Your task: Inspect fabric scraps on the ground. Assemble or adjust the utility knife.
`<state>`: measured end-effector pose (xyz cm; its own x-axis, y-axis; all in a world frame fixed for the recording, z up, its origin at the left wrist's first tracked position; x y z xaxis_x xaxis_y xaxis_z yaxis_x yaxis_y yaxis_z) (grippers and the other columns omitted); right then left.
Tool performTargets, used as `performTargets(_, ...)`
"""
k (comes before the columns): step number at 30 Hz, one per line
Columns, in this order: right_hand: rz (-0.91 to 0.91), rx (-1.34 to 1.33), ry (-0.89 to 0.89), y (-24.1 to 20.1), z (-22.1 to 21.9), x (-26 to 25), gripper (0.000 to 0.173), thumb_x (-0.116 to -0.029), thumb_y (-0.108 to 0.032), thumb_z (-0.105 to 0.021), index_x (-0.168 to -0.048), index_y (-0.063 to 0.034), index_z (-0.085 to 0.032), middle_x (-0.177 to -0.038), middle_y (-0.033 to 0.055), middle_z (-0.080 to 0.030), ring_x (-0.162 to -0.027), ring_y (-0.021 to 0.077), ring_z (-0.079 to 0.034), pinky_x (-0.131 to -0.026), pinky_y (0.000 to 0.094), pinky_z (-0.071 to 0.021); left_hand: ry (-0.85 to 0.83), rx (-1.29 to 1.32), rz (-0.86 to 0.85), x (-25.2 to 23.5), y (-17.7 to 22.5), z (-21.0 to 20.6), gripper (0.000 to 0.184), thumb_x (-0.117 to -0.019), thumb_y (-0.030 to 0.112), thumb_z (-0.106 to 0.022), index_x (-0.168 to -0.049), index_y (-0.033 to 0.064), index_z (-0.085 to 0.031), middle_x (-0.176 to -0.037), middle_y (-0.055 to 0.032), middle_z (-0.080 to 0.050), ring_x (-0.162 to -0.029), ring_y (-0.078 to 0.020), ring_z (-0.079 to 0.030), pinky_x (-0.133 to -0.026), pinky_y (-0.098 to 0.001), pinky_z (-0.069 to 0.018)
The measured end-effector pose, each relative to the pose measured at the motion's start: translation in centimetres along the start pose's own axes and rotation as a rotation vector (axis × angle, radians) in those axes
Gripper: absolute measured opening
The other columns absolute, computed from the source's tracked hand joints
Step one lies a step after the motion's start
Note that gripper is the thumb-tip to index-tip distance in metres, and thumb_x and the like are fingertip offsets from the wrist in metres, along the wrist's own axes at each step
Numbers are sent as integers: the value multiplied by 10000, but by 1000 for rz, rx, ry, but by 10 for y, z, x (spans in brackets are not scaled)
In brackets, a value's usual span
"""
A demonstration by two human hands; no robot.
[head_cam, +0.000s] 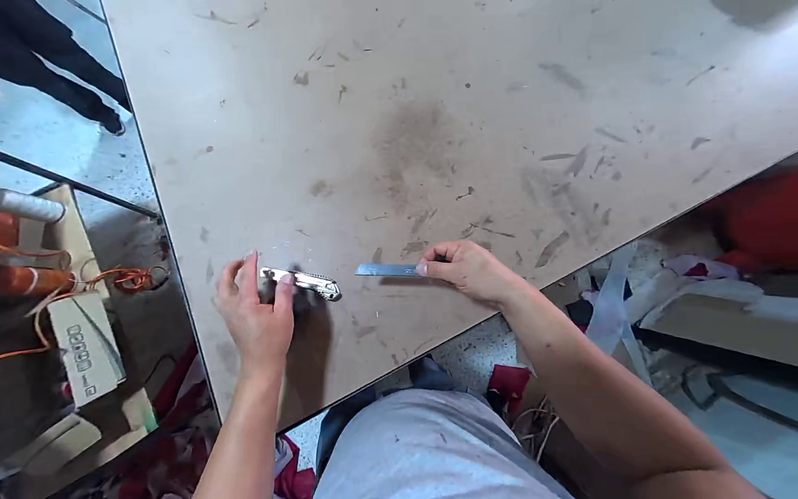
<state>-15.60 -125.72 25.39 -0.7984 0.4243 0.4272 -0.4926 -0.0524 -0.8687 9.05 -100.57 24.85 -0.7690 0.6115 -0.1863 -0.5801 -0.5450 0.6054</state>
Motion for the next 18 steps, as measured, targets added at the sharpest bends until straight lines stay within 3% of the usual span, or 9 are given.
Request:
performTargets(1,29,6,-25,-7,2,2,178,-998,-306,-675,-945,-150,-742,-737,-14,-645,-646,102,-576,-613,327,-481,-34,10,-45,0,23,6,661,-970,470,-631,-1486,73,-519,-1514,-232,-463,-1401,-413,-437,-1129,-623,-376)
performTargets(3,92,12,-70,-22,0,6,187,-997,-322,-675,-946,-155,-742,-727,-20,-637,-633,97,-562,-601,322,-470,-197,151,-82,1,66,11,644,-943,506,-668,-1450,125,-560,-1434,-107,-583,-1321,-247,-565,-1083,-510,-496)
performTargets(6,192,-167,-98,-39,-11,10,179,-1010,-270,-658,-963,-109,-721,-662,-18,-562,-545,74,-459,-513,256,-374,-481,403,48,-1,102,9,299,-911,318,-786,-1176,184,-748,-1029,24,-756,-887,-110,-712,-780,-360,-610)
performTargets(7,228,-309,-99,-43,-17,11,161,-1025,-222,-627,-1008,-80,-701,-673,-19,-539,-547,58,-437,-511,226,-356,-519,455,119,-2,107,9,149,-922,251,-784,-1043,164,-781,-887,6,-768,-733,-119,-701,-648,-329,-582)
performTargets(9,275,-599,-118,-47,-27,14,240,-1075,-159,-474,-1222,-47,-627,-829,-6,-569,-677,61,-506,-626,220,-444,-526,575,225,0,111,14,84,-950,170,-744,-954,94,-780,-788,-59,-743,-600,-138,-628,-497,-273,-462)
performTargets(11,263,-796,-72,-53,-35,20,331,-1096,-118,-354,-1322,-13,-572,-1051,88,-664,-900,158,-652,-855,338,-568,-499,678,280,5,109,22,114,-969,141,-712,-951,41,-766,-790,-106,-732,-622,-153,-634,-516,-263,-480)
performTargets(13,259,-949,-12,-60,-45,27,341,-1115,-100,-312,-1340,20,-537,-1270,201,-673,-1148,288,-684,-1037,450,-542,-489,746,299,11,105,31,141,-985,128,-684,-943,12,-752,-784,-132,-730,-667,-183,-672,-606,-301,-558)
performTargets(15,296,-1030,19,-64,-54,31,314,-1122,-109,-317,-1327,16,-519,-1385,241,-616,-1281,346,-621,-1108,473,-494,-492,811,288,16,102,36,158,-991,108,-665,-928,-11,-748,-769,-149,-723,-673,-203,-683,-652,-324,-585)
performTargets(18,359,-1067,50,-67,-67,36,294,-1124,-114,-324,-1303,12,-520,-1449,253,-568,-1350,361,-568,-1142,465,-465,-496,870,250,23,102,42,159,-988,94,-658,-905,-12,-743,-754,-153,-717,-657,-203,-678,-645,-323,-586)
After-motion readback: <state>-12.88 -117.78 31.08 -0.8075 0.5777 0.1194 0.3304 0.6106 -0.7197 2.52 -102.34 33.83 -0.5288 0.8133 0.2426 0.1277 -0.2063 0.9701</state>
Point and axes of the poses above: each hand's wrist, its own x-axis away from the middle knuckle, its own z-axis out of the back of the hand, y = z × x, the point moved 1 cm from there along -x, towards the middle knuckle
